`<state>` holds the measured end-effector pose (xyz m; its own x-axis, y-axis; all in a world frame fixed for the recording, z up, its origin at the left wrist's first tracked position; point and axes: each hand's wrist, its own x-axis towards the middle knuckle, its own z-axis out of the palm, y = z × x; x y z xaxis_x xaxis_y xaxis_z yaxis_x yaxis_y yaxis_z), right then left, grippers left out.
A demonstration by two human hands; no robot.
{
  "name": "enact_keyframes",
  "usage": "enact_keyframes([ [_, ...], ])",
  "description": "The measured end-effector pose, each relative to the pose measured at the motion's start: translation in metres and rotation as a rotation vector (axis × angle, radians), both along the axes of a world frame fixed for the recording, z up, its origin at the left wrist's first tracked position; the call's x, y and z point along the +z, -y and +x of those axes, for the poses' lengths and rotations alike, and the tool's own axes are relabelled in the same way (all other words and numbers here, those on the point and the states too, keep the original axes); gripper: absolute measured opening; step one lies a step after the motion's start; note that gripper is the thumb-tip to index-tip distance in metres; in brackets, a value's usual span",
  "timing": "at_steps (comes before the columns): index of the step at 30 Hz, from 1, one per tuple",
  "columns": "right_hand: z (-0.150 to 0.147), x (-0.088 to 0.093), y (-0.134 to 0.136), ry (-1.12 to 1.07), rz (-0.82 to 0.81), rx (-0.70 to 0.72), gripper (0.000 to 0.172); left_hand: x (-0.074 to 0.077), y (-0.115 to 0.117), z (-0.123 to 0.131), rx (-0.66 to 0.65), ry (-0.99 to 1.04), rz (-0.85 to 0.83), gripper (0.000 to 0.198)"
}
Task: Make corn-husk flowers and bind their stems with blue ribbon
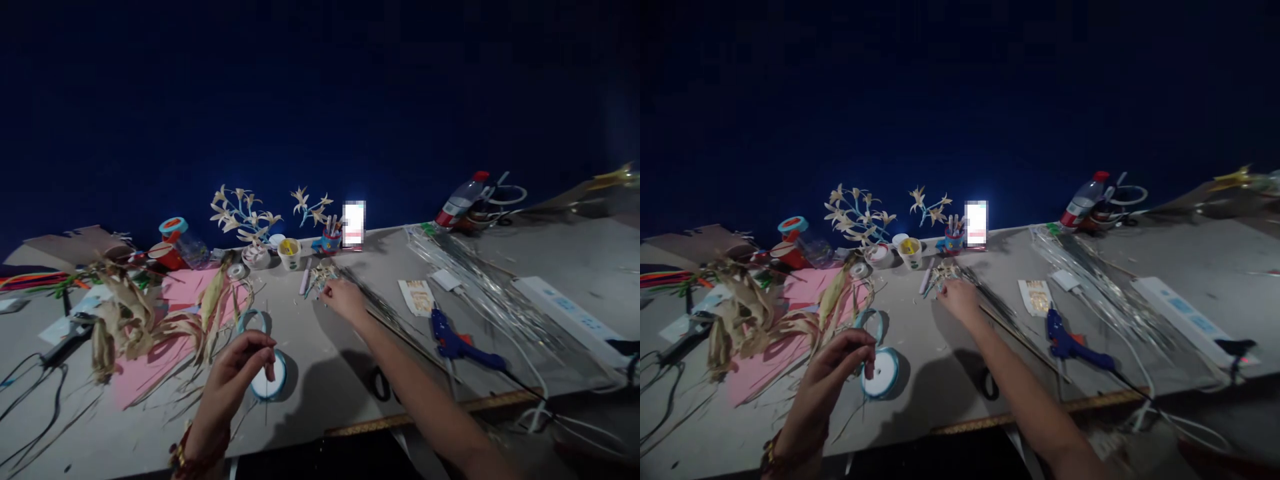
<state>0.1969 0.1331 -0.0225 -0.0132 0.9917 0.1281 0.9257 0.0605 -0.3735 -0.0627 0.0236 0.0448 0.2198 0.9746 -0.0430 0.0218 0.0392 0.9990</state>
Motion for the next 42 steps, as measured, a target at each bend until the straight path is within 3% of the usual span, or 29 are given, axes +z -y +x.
enact_keyframes([
  [7,0.009,-0.002,0.004,-0.055,-0.043,-0.104,0.019,-0.014,-0.008,0.004,-0.008,-0.007,0.009,0.015],
  [13,0.006,-0.006,-0.007,-0.183,-0.104,-0.078,0.013,-0.022,-0.014,0.025,-0.092,0.102,-0.009,0.014],
  [17,0.003,-0.006,-0.011,-0.388,-0.091,-0.065,0.009,-0.027,-0.017,0.032,-0.116,0.144,0.048,0.015],
  [23,0.012,0.005,0.011,-0.85,-0.099,0.001,0.027,-0.022,-0.029,0.044,0.002,0.123,0.109,0.017],
  [31,-0.009,0.016,0.04,-1.198,0.003,-0.037,0.028,-0.032,-0.046,0.08,-0.159,0.057,0.083,0.017],
  [34,0.009,0.017,0.037,-1.247,0.156,-0.144,0.032,-0.034,-0.041,0.059,-0.085,-0.107,0.161,0.016],
  [37,0.048,0.019,0.037,-1.22,0.372,-0.305,0.033,-0.028,-0.034,0.006,0.121,-0.284,0.315,0.016],
  [39,0.074,0.021,0.042,-1.156,0.502,-0.392,0.031,-0.021,-0.029,-0.036,0.321,-0.53,0.454,0.011],
  [42,0.093,0.024,0.055,-1.035,0.585,-0.444,0.026,-0.003,-0.014,-0.086,0.376,-0.95,0.652,0.007],
])
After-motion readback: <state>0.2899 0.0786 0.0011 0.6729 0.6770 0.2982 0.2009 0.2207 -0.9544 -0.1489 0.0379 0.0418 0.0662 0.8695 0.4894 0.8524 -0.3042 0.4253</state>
